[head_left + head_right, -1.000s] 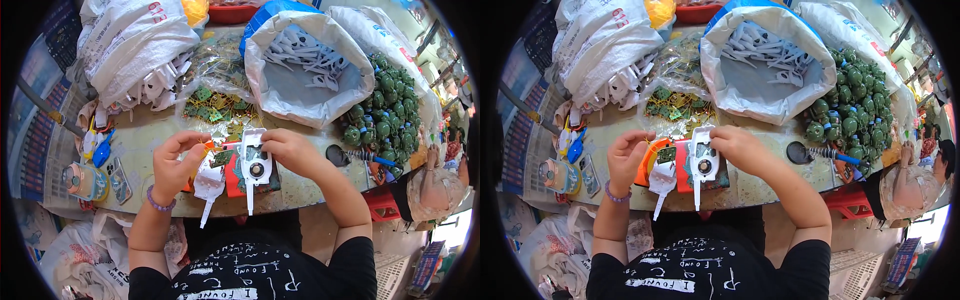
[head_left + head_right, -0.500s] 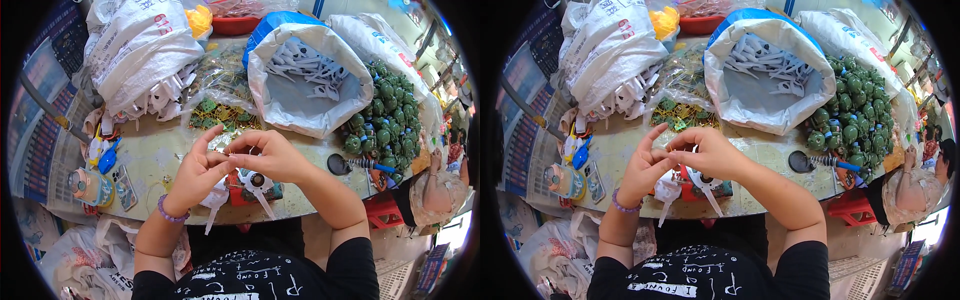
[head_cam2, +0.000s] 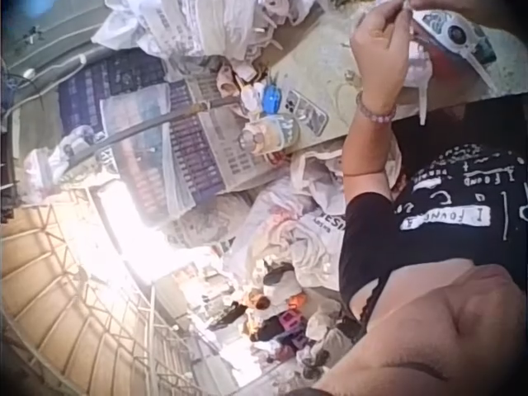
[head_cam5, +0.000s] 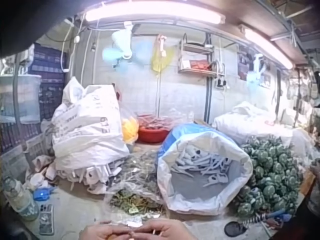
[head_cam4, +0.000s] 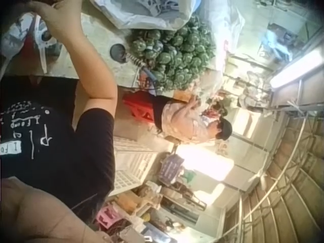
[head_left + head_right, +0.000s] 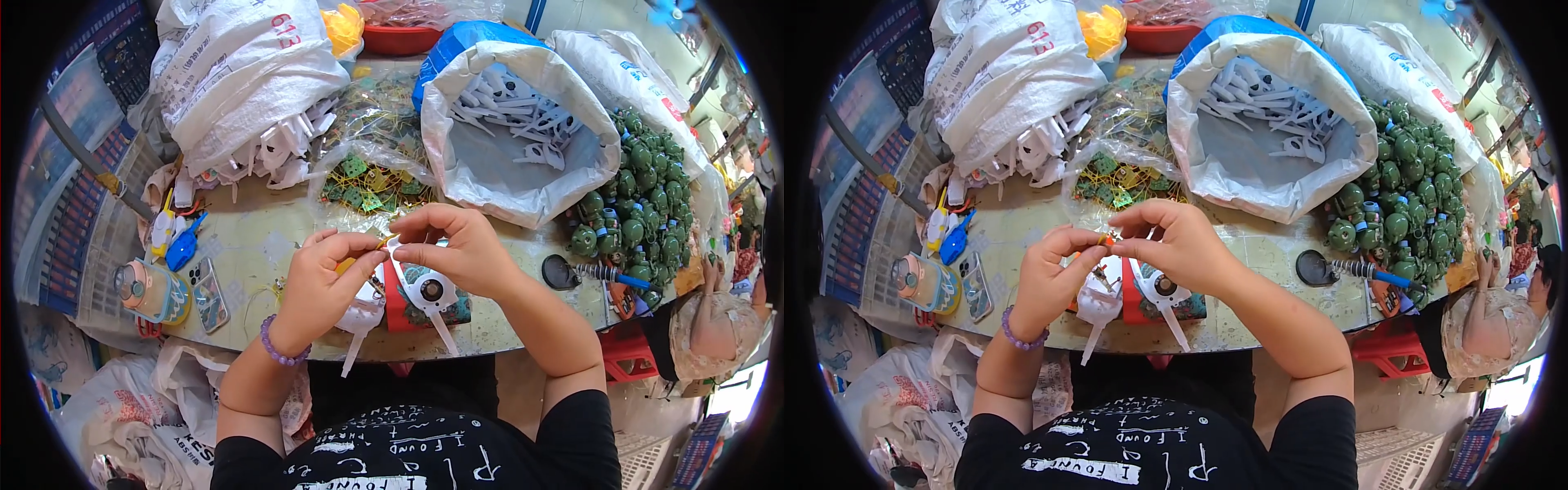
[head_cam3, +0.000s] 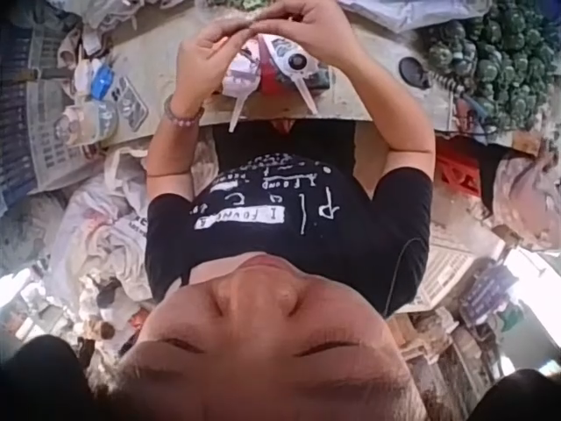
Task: Soldering wires and components onto small circuit boards for toy assembly.
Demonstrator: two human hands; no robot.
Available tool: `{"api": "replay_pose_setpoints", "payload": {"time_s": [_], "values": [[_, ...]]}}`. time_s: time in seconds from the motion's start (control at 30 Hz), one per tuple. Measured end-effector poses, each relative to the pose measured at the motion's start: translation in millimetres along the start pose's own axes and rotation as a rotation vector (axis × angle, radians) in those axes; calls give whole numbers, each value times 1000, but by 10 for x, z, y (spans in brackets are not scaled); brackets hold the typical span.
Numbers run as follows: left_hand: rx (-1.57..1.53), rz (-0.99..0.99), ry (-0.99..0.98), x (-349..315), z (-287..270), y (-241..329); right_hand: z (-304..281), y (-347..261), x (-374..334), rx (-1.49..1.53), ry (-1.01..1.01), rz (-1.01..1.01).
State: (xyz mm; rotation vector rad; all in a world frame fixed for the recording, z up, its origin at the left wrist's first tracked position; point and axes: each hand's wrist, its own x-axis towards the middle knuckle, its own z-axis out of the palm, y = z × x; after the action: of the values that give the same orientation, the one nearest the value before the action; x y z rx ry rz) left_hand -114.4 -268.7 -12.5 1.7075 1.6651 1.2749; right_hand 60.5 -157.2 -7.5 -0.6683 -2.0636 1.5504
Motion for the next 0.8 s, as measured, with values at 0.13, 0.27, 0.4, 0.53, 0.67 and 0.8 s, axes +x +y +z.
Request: {"api": "replay_pose_setpoints", "payload": {"time_s": [0.13,0.27,0.4,0.53,0.67,0.8], "values": [[0,-2,-65,-5,-24,-11,18,0,22,-159,45,-317],[16,43,-64,-24,-25,-22,6,34,55,-321,15,-441],[115,107,-49,-37,-40,-41,57,1,-4,-239,28,-327],[31,35,-43,-33,-48,-69,50,24,-17,-115,33,-231],[-73,8,-47,-44,-38,-97,48,14,-69,-336,27,-473],[108,95,-56,-103,-20,-172,49,196,-344,-652,95,-427]]}}
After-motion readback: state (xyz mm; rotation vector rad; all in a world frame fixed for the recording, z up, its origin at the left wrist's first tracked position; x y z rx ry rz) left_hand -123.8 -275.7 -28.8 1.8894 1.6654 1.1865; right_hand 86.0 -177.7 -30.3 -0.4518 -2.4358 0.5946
